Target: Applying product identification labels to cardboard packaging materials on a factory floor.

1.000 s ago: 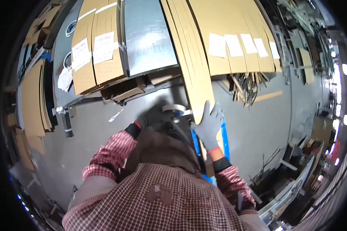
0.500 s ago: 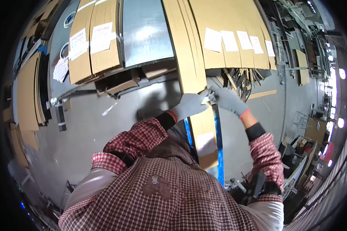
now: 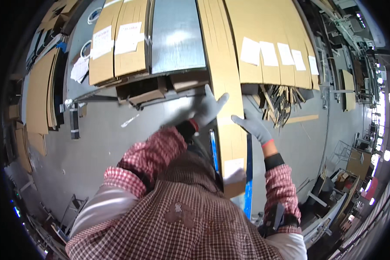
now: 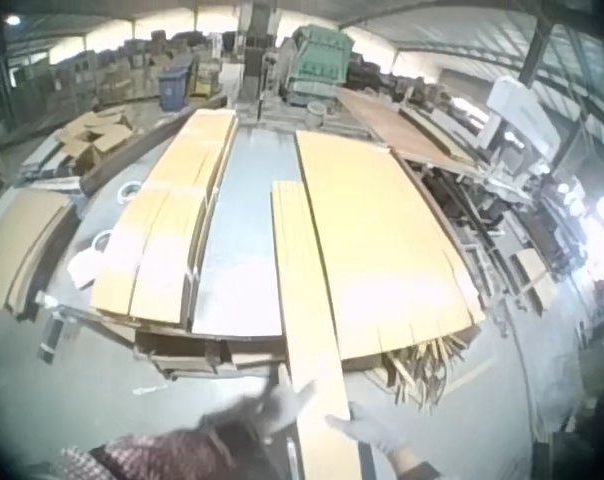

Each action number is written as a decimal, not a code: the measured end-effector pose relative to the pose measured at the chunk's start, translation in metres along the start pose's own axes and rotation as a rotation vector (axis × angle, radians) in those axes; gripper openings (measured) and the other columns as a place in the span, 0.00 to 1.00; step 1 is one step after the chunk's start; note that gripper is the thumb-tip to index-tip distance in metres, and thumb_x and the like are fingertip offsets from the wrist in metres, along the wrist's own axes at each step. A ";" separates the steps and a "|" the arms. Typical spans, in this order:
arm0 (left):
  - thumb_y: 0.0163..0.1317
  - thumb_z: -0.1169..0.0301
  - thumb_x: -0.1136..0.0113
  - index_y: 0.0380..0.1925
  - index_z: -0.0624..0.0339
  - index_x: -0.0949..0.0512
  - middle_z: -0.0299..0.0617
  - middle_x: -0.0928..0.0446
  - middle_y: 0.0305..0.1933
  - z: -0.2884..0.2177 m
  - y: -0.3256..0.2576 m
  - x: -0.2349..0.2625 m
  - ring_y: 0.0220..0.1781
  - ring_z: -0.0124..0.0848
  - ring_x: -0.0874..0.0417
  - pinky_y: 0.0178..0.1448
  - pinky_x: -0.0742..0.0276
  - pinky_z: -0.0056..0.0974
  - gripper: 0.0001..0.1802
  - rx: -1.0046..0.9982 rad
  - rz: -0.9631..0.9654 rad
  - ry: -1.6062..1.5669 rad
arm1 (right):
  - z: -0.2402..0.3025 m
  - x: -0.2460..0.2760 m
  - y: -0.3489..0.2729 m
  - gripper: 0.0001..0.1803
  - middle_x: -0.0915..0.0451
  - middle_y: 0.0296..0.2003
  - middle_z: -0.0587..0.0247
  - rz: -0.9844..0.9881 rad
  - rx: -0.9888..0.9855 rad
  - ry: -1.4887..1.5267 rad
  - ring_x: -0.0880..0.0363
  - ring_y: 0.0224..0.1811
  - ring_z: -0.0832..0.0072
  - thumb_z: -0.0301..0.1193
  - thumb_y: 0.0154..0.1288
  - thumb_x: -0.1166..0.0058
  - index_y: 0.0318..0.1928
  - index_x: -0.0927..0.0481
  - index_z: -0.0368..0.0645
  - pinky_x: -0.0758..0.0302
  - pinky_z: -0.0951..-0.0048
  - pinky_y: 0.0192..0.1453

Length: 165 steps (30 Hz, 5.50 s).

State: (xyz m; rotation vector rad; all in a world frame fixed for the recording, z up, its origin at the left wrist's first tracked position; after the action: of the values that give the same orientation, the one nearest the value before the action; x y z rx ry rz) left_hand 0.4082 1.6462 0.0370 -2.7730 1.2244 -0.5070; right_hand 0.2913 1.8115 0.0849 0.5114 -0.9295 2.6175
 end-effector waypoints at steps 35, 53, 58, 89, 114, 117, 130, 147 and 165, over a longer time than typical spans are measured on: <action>0.57 0.68 0.42 0.20 0.63 0.21 0.41 0.25 0.20 0.078 -0.028 -0.028 0.22 0.34 0.24 0.27 0.29 0.35 0.11 -0.782 1.017 0.184 | -0.058 -0.020 0.045 0.19 0.16 0.39 0.43 0.048 0.367 -0.029 0.19 0.42 0.61 0.39 0.63 0.44 0.45 0.18 0.35 0.24 0.63 0.49; 0.57 0.62 0.40 0.38 0.54 0.21 0.48 0.19 0.28 -0.050 -0.048 -0.031 0.31 0.45 0.16 0.36 0.22 0.41 0.12 -0.394 0.533 0.196 | 0.033 -0.070 -0.069 0.43 0.33 0.59 0.37 -0.519 0.111 -0.065 0.34 0.64 0.50 0.40 0.52 0.35 0.65 0.38 0.33 0.38 0.54 0.67; 0.56 0.58 0.42 0.42 0.48 0.20 0.45 0.18 0.29 -0.052 -0.051 -0.036 0.33 0.46 0.16 0.37 0.22 0.47 0.15 -0.368 0.663 0.595 | 0.087 0.003 -0.094 0.27 0.21 0.41 0.48 -0.414 -0.070 -0.023 0.20 0.44 0.64 0.34 0.56 0.37 0.52 0.29 0.33 0.25 0.66 0.45; 0.58 0.48 0.33 0.70 0.76 0.70 0.61 0.33 0.65 -0.032 -0.013 0.006 0.64 0.43 0.28 0.66 0.32 0.39 0.65 0.116 0.166 -0.489 | -0.012 -0.070 -0.253 0.33 0.22 0.52 0.61 -0.102 -0.227 0.533 0.25 0.53 0.73 0.28 0.49 0.29 0.57 0.26 0.32 0.29 0.72 0.60; 0.55 0.64 0.30 0.63 0.66 0.35 0.43 0.19 0.35 -0.103 -0.139 0.064 0.36 0.27 0.18 0.40 0.22 0.33 0.38 0.001 0.557 -0.169 | 0.149 -0.004 -0.112 0.22 0.22 0.49 0.49 0.451 0.398 -0.320 0.22 0.46 0.53 0.22 0.58 0.48 0.55 0.24 0.43 0.25 0.65 0.51; 0.57 0.63 0.32 0.68 0.58 0.37 0.36 0.23 0.29 -0.099 -0.138 0.063 0.29 0.22 0.23 0.35 0.25 0.30 0.40 0.065 0.403 -0.380 | 0.164 -0.018 -0.092 0.25 0.21 0.52 0.49 0.620 0.323 -0.355 0.20 0.47 0.55 0.21 0.57 0.49 0.58 0.24 0.42 0.23 0.68 0.52; 0.61 0.71 0.45 0.40 0.55 0.18 0.43 0.20 0.30 0.208 -0.083 -0.104 0.34 0.30 0.19 0.36 0.22 0.35 0.09 -0.355 0.761 0.307 | -0.077 -0.019 0.062 0.16 0.14 0.36 0.54 0.413 -0.007 0.035 0.19 0.35 0.72 0.31 0.60 0.42 0.43 0.18 0.31 0.22 0.72 0.42; 0.58 0.58 0.36 0.44 0.60 0.20 0.48 0.17 0.30 -0.011 -0.061 -0.055 0.29 0.38 0.17 0.37 0.22 0.40 0.19 -0.239 0.893 -0.056 | 0.040 -0.091 -0.056 0.48 0.36 0.64 0.38 -0.602 -0.010 -0.831 0.35 0.63 0.45 0.47 0.49 0.34 0.67 0.38 0.38 0.39 0.50 0.67; 0.61 0.58 0.47 0.44 0.59 0.24 0.42 0.23 0.18 -0.054 -0.084 -0.072 0.17 0.40 0.23 0.24 0.27 0.43 0.18 -0.576 0.330 0.742 | -0.114 0.078 0.013 0.12 0.16 0.33 0.52 0.384 -0.064 -1.020 0.17 0.38 0.53 0.36 0.63 0.52 0.42 0.17 0.51 0.22 0.57 0.39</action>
State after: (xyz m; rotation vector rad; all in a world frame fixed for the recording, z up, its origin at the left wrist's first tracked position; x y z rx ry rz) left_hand 0.4043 1.7597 0.0844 -2.7602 2.2325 -1.4221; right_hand 0.1913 1.8896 0.0282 1.9027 -1.4821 2.5532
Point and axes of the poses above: each hand's wrist, its own y-axis towards the middle knuckle, its own x-axis out of the back of the hand, z = x × y, the point moved 4 cm from there along y, towards the middle knuckle
